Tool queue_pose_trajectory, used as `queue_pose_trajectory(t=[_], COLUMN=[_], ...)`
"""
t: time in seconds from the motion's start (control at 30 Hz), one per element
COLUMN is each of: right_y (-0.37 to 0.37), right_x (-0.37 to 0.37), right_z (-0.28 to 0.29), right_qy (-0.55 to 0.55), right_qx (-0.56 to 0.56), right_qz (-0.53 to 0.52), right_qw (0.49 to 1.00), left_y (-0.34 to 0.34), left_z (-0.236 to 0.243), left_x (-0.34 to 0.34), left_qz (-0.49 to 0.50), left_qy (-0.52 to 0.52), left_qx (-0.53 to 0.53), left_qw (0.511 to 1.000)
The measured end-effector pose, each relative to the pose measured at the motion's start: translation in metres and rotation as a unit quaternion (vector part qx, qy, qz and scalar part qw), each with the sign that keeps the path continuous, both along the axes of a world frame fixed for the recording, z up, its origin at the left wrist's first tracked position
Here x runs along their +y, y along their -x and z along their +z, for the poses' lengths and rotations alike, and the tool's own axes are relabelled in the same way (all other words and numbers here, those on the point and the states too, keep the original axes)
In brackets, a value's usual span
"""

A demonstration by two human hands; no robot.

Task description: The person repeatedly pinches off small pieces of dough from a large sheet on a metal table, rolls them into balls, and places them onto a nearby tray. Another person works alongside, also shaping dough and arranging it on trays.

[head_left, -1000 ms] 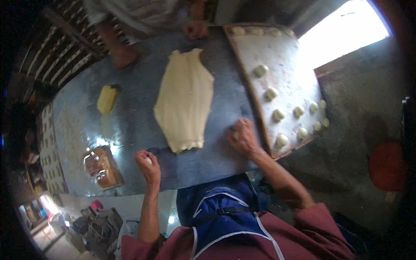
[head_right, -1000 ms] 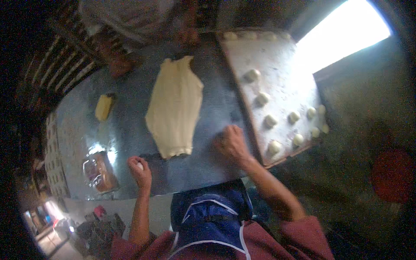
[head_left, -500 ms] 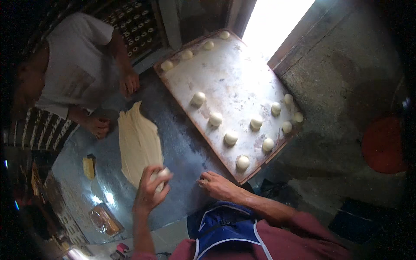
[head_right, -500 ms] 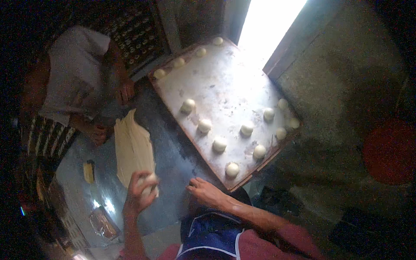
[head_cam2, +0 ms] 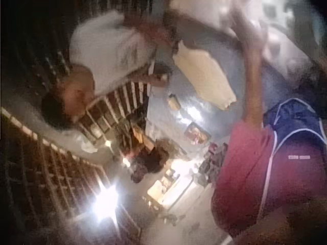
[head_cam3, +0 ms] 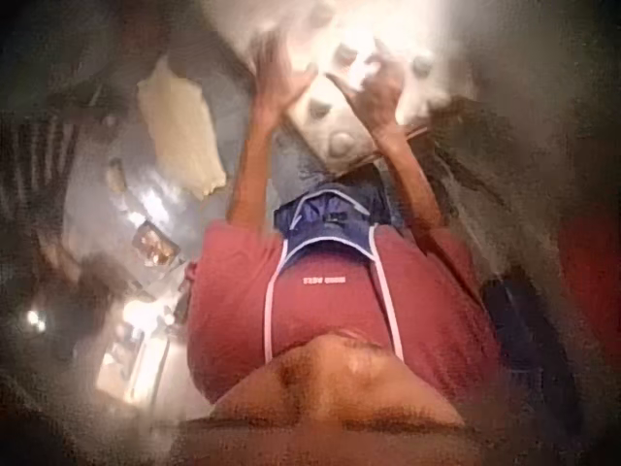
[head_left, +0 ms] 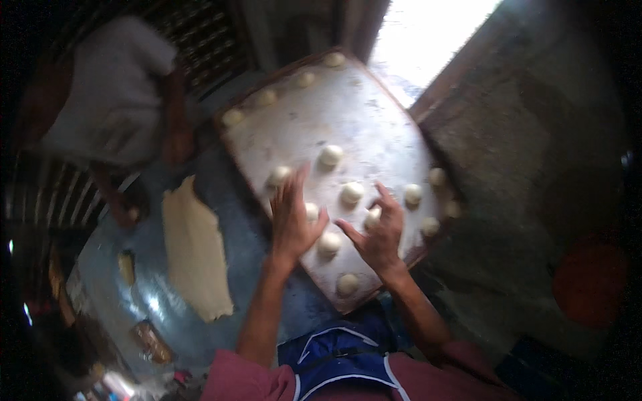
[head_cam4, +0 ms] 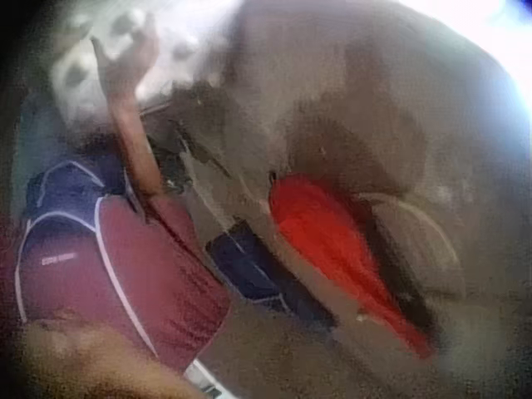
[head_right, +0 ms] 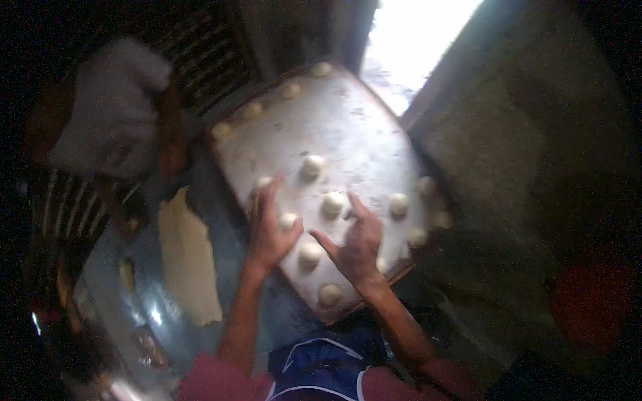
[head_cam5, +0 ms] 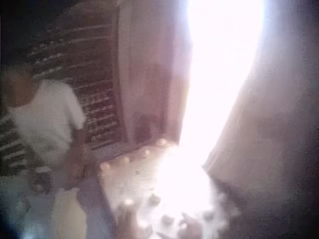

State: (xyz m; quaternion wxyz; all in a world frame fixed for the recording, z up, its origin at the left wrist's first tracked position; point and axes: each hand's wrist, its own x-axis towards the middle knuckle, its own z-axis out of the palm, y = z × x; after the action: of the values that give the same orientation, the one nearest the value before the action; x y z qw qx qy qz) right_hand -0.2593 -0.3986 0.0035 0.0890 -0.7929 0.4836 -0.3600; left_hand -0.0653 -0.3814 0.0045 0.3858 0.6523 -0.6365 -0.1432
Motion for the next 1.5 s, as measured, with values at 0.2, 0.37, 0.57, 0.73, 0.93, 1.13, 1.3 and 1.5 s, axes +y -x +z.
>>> queue_pose_trajectory(t=[0.2,0.37,0.57,0.73,0.93,1.13,1.3,1.5], right_y=[0.003,-0.054,-0.185,-0.256,-0.228,-0.177,-0.177,-0.314], right_x=[0.113,0.174,0.257,0.291,0.310,0.338,0.340,0.279], right_z=[-0.011,-0.010,-0.054,-0.054,-0.055,0.011,0.059,-0.031], right_qy=[-0.222,-0.363,-0.715,-0.764,-0.516,-0.347,-0.487,-0.608], right_qx=[-0.098,-0.034,-0.231,-0.313,-0.025,0.205,-0.068,-0.126], right_qz=[0.091,0.254,0.300,0.237,0.246,0.413,0.524,0.527], right_qw=[0.966,0.896,0.588,0.512,0.820,0.817,0.696,0.580], left_y=[-0.025,-0.128,-0.178,-0.119,-0.153,-0.149,-0.150,-0.145], left_z=[-0.031,-0.039,-0.049,0.016,-0.041,-0.107,-0.109,-0.081], left_x=[0.264,0.333,0.334,0.385,0.411,0.336,0.369,0.399], left_qz=[0.340,0.401,0.284,0.283,0.223,-0.108,0.083,0.104], left_qy=[-0.067,-0.079,-0.086,-0.068,-0.223,-0.118,-0.091,-0.206], left_qx=[0.066,0.013,0.036,0.158,0.665,0.966,0.701,0.041], left_qw=[0.936,0.913,0.954,0.944,0.677,0.203,0.703,0.972])
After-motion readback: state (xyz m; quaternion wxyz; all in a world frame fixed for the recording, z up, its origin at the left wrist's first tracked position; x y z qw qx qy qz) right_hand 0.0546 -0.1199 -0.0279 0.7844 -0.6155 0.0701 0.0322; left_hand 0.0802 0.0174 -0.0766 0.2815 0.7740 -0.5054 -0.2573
